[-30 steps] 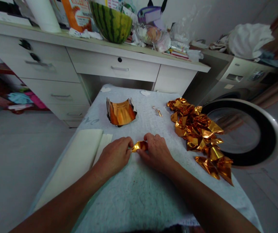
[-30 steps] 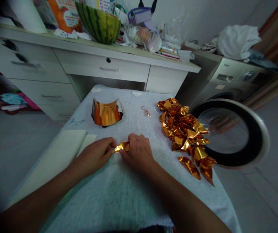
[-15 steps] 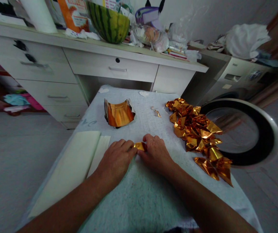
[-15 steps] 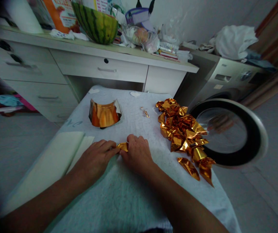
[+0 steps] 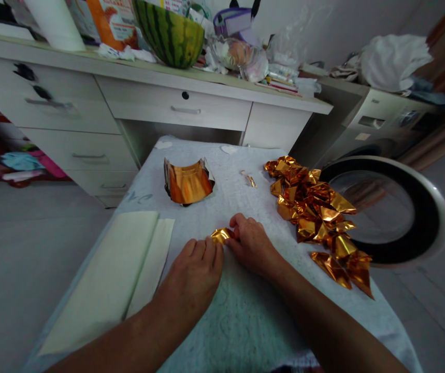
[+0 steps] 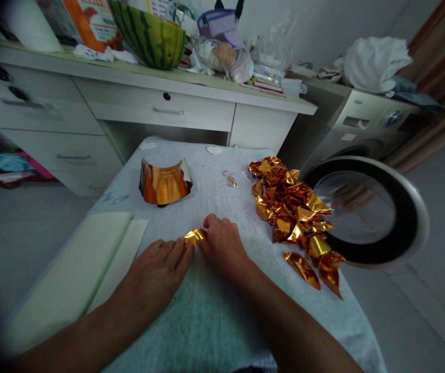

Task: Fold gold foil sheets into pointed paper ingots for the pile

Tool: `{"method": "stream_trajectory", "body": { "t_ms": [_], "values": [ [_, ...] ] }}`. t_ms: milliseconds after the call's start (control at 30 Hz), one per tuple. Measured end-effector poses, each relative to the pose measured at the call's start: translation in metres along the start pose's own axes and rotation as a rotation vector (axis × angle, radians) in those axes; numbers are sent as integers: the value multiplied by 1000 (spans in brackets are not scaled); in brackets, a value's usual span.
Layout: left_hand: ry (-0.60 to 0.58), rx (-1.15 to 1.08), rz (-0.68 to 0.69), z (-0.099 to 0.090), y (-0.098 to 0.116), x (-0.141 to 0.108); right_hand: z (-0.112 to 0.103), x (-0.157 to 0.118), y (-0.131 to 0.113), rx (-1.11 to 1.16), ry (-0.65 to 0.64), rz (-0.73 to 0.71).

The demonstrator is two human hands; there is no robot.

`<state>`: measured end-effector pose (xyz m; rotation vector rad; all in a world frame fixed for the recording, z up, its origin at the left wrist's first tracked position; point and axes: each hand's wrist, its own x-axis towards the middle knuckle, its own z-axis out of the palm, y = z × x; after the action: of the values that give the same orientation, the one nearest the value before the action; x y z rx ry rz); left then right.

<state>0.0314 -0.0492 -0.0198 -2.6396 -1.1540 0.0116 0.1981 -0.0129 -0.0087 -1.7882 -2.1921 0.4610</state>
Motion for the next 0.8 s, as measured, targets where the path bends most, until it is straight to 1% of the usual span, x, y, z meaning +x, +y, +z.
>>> {"method": "stream_trajectory", "body": {
  "t_ms": [67, 200, 333, 533, 667, 800],
  "values": [
    [15, -28, 8, -1, -2, 1, -1, 0, 0, 1, -6, 2],
    [83, -122, 36, -1, -5, 2, -3, 1, 0, 14, -26, 4],
    [48, -179, 35, 7, -5, 2, -4, 2, 5, 29, -34, 10],
    [83, -276, 11, 13, -5, 1, -4, 7, 24, -4, -36, 29],
    [58, -252, 6, 14, -5, 1, -9, 6, 32, -38, -43, 31],
    [33, -218, 25, 15, -5, 1, -16, 5, 37, -24, -72, 45]
  ]
}}
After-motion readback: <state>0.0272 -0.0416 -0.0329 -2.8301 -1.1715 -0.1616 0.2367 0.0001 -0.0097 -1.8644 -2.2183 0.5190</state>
